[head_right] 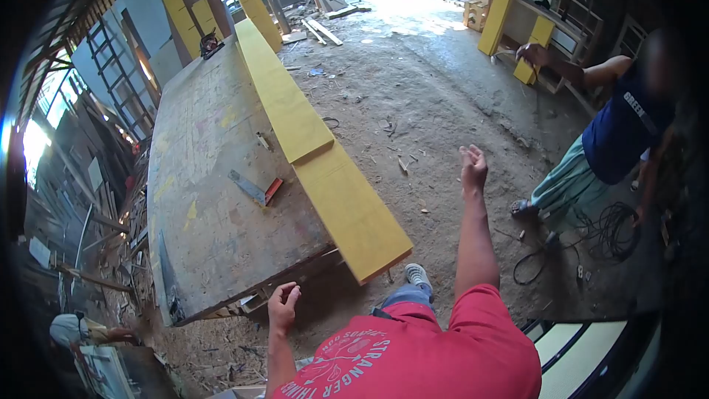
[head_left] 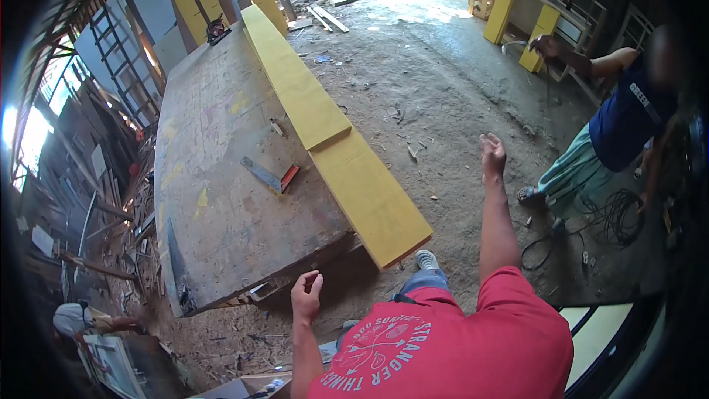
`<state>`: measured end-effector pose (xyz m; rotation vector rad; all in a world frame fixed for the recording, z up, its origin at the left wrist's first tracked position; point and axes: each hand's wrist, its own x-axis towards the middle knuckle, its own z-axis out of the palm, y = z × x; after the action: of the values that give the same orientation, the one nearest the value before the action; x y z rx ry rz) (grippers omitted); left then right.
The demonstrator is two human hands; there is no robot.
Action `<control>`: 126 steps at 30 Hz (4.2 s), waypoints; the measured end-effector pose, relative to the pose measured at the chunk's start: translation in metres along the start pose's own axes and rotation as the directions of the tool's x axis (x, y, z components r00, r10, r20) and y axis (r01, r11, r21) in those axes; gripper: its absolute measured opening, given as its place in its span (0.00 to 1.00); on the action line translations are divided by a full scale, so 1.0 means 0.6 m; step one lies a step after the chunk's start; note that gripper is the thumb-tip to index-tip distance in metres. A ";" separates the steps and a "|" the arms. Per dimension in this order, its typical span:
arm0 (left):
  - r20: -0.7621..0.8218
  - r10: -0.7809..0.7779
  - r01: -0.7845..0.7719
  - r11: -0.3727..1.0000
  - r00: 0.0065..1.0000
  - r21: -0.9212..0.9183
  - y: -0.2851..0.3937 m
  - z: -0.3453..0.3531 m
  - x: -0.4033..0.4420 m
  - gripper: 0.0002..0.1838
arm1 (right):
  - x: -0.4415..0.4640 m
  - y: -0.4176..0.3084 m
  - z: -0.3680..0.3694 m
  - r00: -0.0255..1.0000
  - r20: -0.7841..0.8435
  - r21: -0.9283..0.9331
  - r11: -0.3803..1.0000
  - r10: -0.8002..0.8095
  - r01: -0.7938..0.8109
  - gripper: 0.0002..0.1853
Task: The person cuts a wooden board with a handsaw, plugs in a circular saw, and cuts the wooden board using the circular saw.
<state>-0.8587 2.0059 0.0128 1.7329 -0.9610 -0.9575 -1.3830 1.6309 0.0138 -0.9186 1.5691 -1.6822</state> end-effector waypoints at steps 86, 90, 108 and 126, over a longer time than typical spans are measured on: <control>-0.993 0.072 -0.780 0.613 -0.097 0.121 -0.155 -1.577 -0.366 0.27 | -1.858 -0.081 1.141 -0.758 0.284 0.020 0.787 0.587 0.617 0.32; -0.999 0.050 -0.819 0.573 0.011 0.019 -0.248 -1.758 -0.345 0.24 | -2.001 -0.083 1.239 -0.644 0.578 -0.086 0.823 0.501 0.562 0.31; -0.626 -0.322 -0.200 0.760 0.710 -0.618 -0.439 -2.055 -0.073 0.27 | -2.484 -0.323 1.585 -0.565 0.799 -0.001 0.941 0.204 0.338 0.17; -0.948 -0.230 -0.519 0.795 0.221 -0.314 -0.516 -2.679 -0.071 0.11 | -2.487 -0.076 1.687 -0.316 0.811 -0.141 0.688 0.492 0.712 0.22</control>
<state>0.6268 2.6700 0.1938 1.2084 0.0987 0.1716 0.2758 2.3386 0.0079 -2.1787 0.5150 0.4472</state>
